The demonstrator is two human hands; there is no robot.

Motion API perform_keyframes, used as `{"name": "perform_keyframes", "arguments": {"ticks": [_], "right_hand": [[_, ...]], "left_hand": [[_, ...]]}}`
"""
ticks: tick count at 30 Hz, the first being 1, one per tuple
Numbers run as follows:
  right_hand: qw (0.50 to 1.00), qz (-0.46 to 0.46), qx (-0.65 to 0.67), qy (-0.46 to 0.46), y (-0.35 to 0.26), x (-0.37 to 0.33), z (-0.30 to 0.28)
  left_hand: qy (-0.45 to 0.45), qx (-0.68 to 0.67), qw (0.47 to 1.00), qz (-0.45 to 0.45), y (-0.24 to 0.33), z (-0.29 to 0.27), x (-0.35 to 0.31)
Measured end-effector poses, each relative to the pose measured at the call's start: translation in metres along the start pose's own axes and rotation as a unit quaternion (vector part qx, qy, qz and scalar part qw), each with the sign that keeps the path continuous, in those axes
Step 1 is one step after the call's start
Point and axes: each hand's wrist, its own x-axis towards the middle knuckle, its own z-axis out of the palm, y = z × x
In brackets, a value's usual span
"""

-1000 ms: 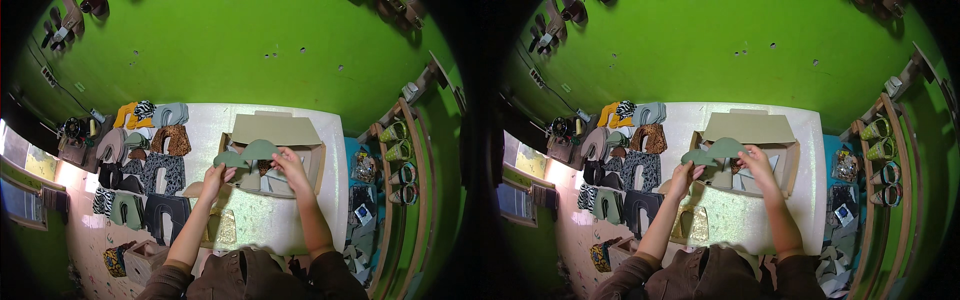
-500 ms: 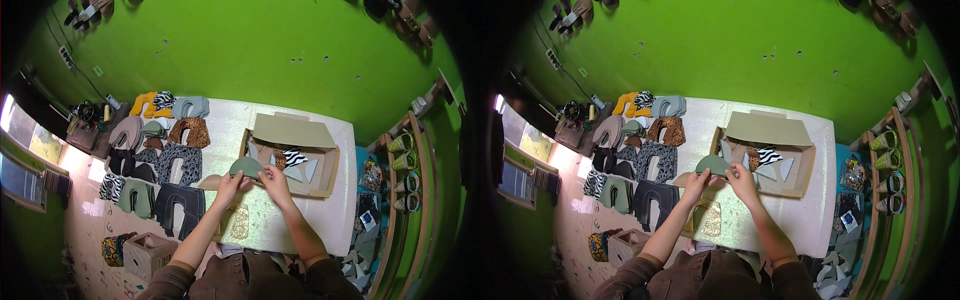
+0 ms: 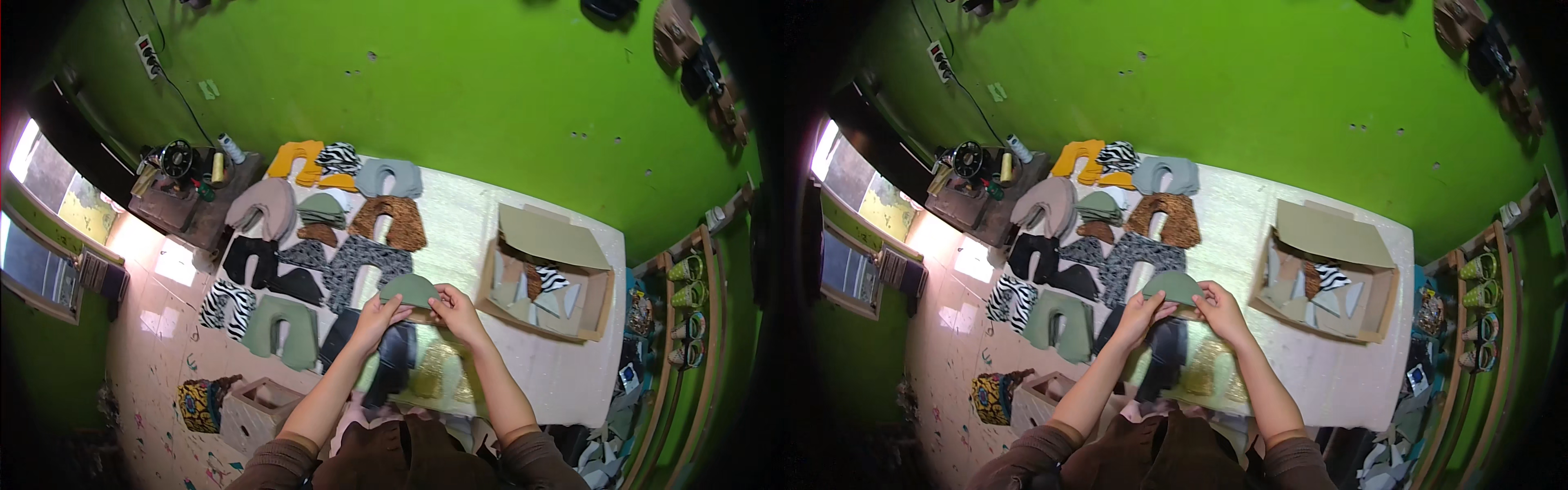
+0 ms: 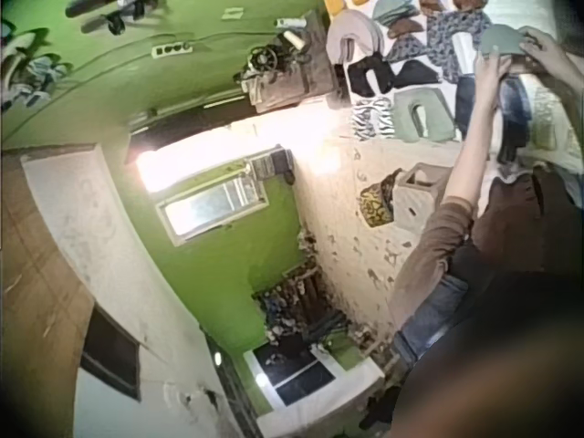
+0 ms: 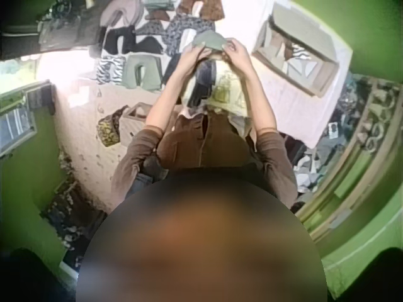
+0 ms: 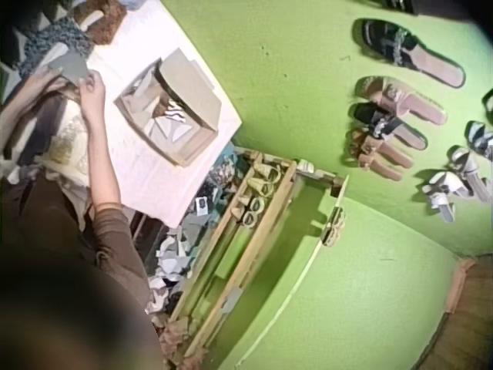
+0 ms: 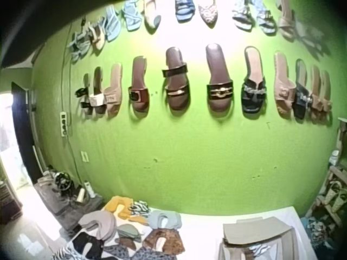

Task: Organizing and sorting various patterned and colored leather or fabric shoe components from a box onto a workspace.

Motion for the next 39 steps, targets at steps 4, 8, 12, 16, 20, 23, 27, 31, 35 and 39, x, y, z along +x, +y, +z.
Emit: {"name": "perform_keyframes", "arguments": {"ticks": [4,8,12,16,20,23,27,31,35,39], "right_hand": [[1.0,-0.025,0.005,0.005,0.007,0.06,0.058],[0.996,-0.074,-0.039,0.037,-0.002,0.12,0.105],[0.985,-0.107,-0.083,0.11,-0.004,0.174,0.141],[0.956,-0.118,-0.206,0.175,-0.003,0.22,0.151],[0.923,-0.115,-0.292,0.224,-0.014,0.24,0.167],[0.913,-0.107,-0.318,0.234,-0.02,0.241,0.172],[0.857,-0.128,-0.437,0.241,-0.017,0.236,0.177],[0.852,-0.135,-0.441,0.247,-0.013,0.218,0.17],[0.829,-0.219,-0.439,0.267,-0.012,0.192,0.167],[0.817,-0.244,-0.448,0.268,-0.007,0.153,0.169]], "left_hand": [[0.011,0.06,0.998,0.032,0.047,-0.078,0.023],[0.024,0.117,0.99,0.079,0.098,-0.138,0.059],[0.034,0.118,0.985,0.121,0.134,-0.171,0.097],[0.067,0.203,0.963,0.166,0.154,-0.189,0.135],[0.108,0.377,0.889,0.238,0.162,-0.209,0.16],[0.118,0.479,0.827,0.27,0.165,-0.213,0.164],[0.155,0.572,0.728,0.345,0.162,-0.218,0.156],[0.182,0.597,0.689,0.37,0.157,-0.205,0.141],[0.139,0.603,0.662,0.424,0.142,-0.183,0.122],[0.089,0.602,0.658,0.444,0.125,-0.142,0.099]]}}
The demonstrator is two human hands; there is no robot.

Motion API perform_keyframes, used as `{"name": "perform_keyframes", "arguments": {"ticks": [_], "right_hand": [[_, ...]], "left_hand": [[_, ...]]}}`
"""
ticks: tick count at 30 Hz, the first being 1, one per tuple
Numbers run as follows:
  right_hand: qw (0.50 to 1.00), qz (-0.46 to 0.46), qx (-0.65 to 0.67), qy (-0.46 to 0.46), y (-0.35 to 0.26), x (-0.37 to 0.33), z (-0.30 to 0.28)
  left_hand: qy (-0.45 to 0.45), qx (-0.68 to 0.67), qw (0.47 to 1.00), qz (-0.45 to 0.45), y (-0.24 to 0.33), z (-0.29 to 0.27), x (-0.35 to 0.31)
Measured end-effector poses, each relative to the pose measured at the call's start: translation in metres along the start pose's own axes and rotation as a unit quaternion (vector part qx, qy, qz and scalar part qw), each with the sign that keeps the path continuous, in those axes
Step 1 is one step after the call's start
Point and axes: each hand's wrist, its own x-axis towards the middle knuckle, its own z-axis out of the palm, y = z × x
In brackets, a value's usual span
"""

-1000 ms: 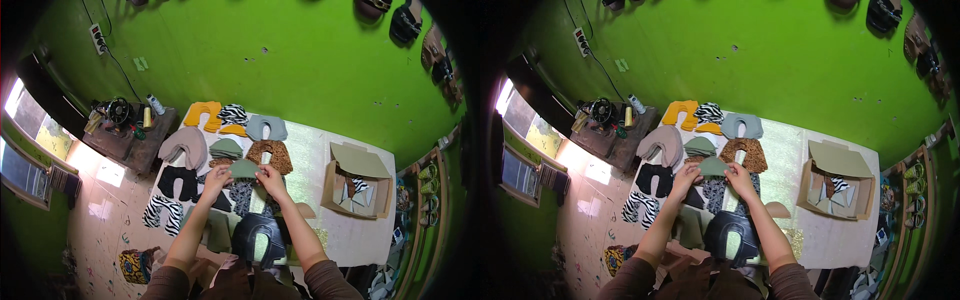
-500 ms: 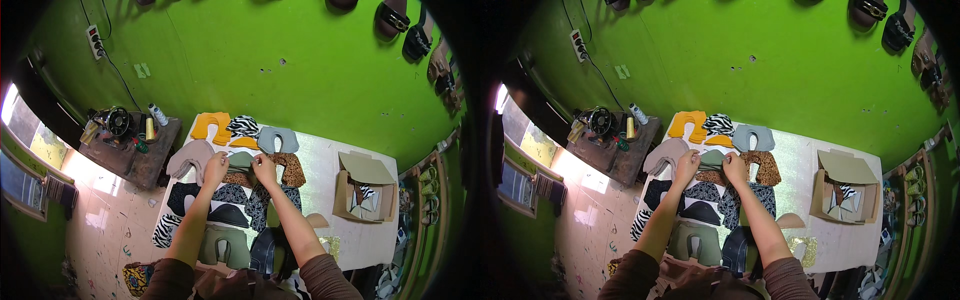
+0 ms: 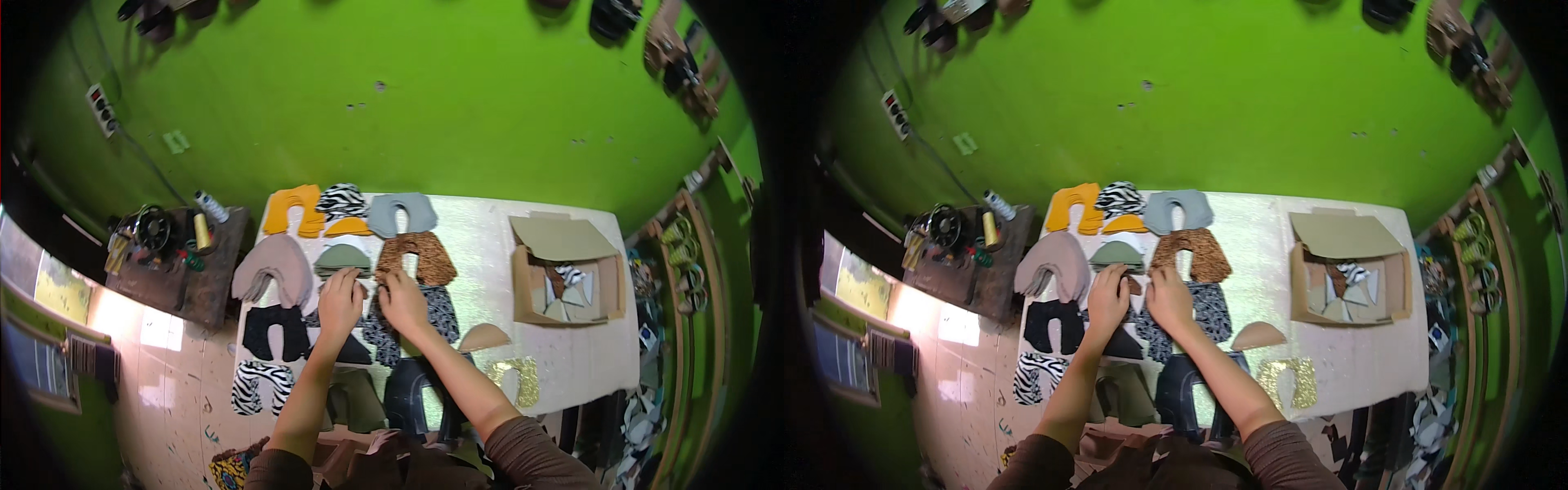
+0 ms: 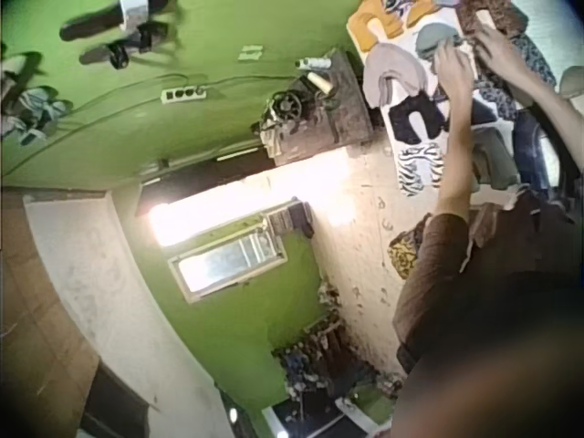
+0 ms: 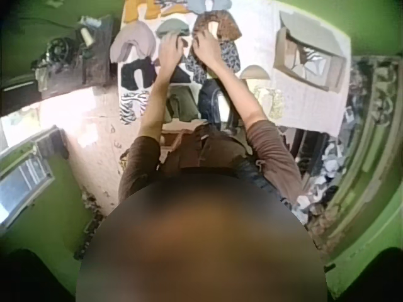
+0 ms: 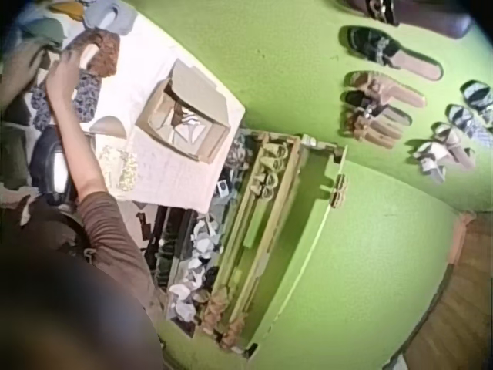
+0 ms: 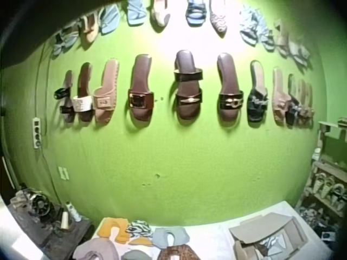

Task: Organizing and sorting various patterned and colored leather or fabric shoe components from a box onto a workspace.

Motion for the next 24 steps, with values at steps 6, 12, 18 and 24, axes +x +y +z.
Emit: {"name": "perform_keyframes", "arguments": {"ticks": [6,12,18,24], "right_hand": [[0.999,-0.007,0.015,0.029,0.019,-0.02,-0.08],[0.994,0.066,0.067,0.047,0.08,-0.058,-0.17],[0.99,0.065,0.116,0.05,0.155,-0.098,-0.264],[0.995,0.087,0.045,0.035,0.238,-0.111,-0.336]], "left_hand": [[-0.028,-0.074,0.996,0.048,0.093,0.024,0.011],[-0.049,-0.148,0.983,0.096,0.185,0.07,0.007],[-0.109,-0.184,0.97,0.115,0.271,0.122,-0.005],[-0.154,-0.181,0.964,0.118,0.316,0.167,-0.01]]}}
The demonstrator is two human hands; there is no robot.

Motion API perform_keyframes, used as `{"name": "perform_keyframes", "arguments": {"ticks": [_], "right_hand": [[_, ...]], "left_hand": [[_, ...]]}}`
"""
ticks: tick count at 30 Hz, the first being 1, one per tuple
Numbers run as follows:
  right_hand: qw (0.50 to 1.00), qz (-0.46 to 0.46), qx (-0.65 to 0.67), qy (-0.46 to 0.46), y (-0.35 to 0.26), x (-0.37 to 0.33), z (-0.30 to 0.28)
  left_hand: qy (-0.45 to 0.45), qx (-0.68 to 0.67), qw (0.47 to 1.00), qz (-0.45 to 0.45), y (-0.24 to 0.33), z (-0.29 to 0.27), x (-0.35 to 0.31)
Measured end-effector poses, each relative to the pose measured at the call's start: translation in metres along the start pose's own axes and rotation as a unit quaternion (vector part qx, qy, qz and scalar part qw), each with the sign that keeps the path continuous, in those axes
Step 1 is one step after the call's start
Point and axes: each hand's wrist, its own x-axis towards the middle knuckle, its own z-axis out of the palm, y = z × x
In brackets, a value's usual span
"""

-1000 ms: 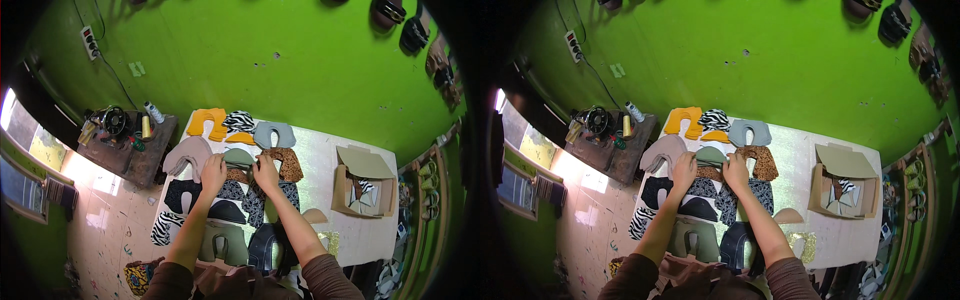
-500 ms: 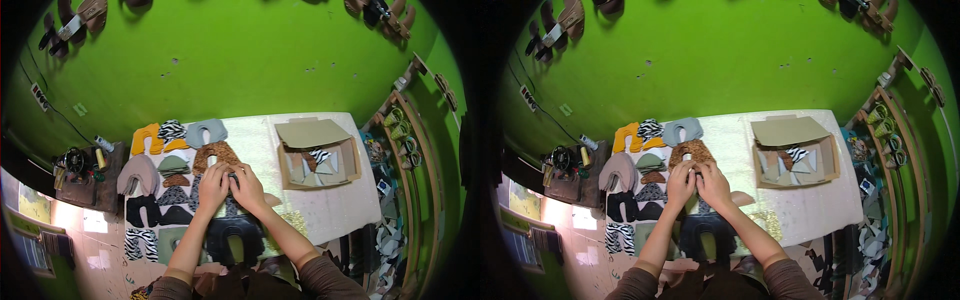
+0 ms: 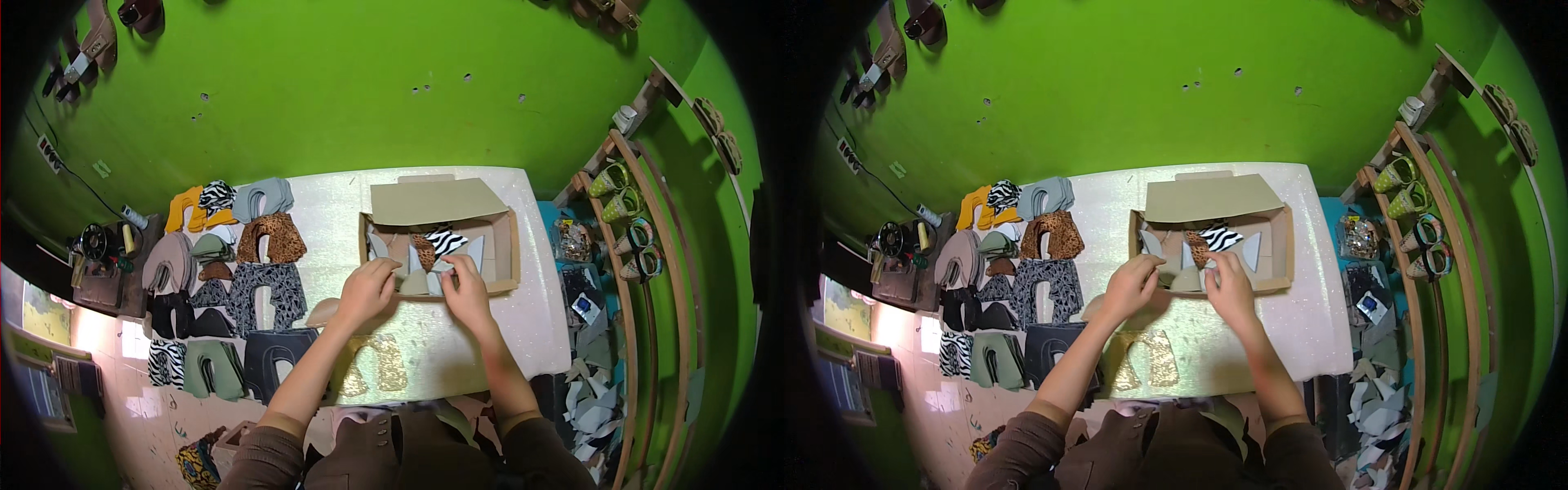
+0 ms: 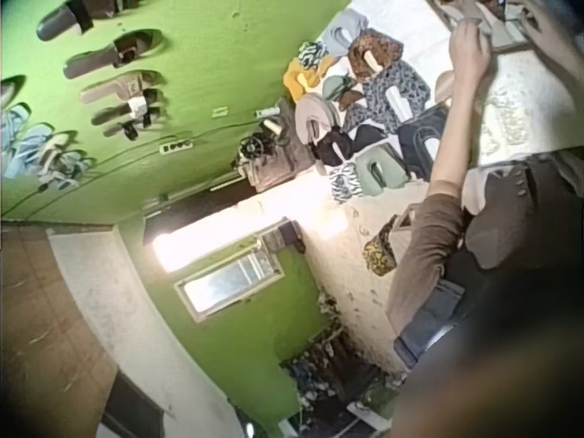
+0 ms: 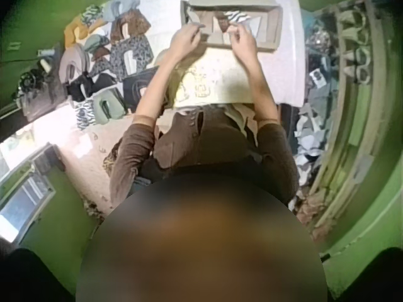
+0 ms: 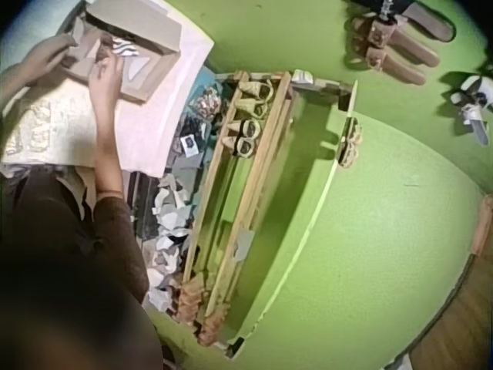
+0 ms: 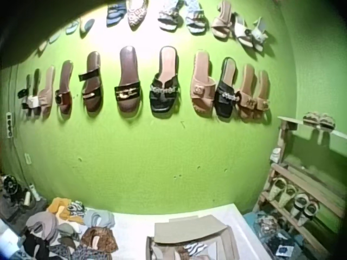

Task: Organizing and sorting various patterned and colored leather or fabric shoe components from a box onto a workspace.

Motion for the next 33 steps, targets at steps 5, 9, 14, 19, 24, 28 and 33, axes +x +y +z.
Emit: {"name": "perform_keyframes", "arguments": {"ticks": [5,9,14,19,24,28,33], "right_hand": [[0.981,-0.044,-0.111,-0.15,0.036,0.028,-0.026],[0.955,-0.046,-0.168,-0.239,0.056,0.045,-0.021],[0.937,-0.092,-0.144,-0.304,0.065,0.063,0.017],[0.9,-0.11,-0.27,-0.325,0.055,0.081,0.059],[0.889,-0.148,-0.301,-0.313,0.062,0.103,0.09],[0.886,-0.156,-0.291,-0.325,0.058,0.106,0.102],[0.886,-0.119,-0.296,-0.336,0.079,0.111,0.114]], "left_hand": [[-0.059,0.019,0.998,-0.031,0.008,0.023,0.014],[-0.053,0.049,0.997,-0.034,0.003,0.035,0.02],[0.033,0.14,0.99,0.006,-0.004,0.032,0.018],[0.046,0.188,0.981,-0.023,-0.014,0.03,0.01],[0.048,0.261,0.963,-0.055,-0.014,0.035,0.006],[0.062,0.266,0.959,-0.077,-0.018,0.039,0.002],[0.063,0.252,0.963,-0.068,-0.017,0.043,0.006]]}}
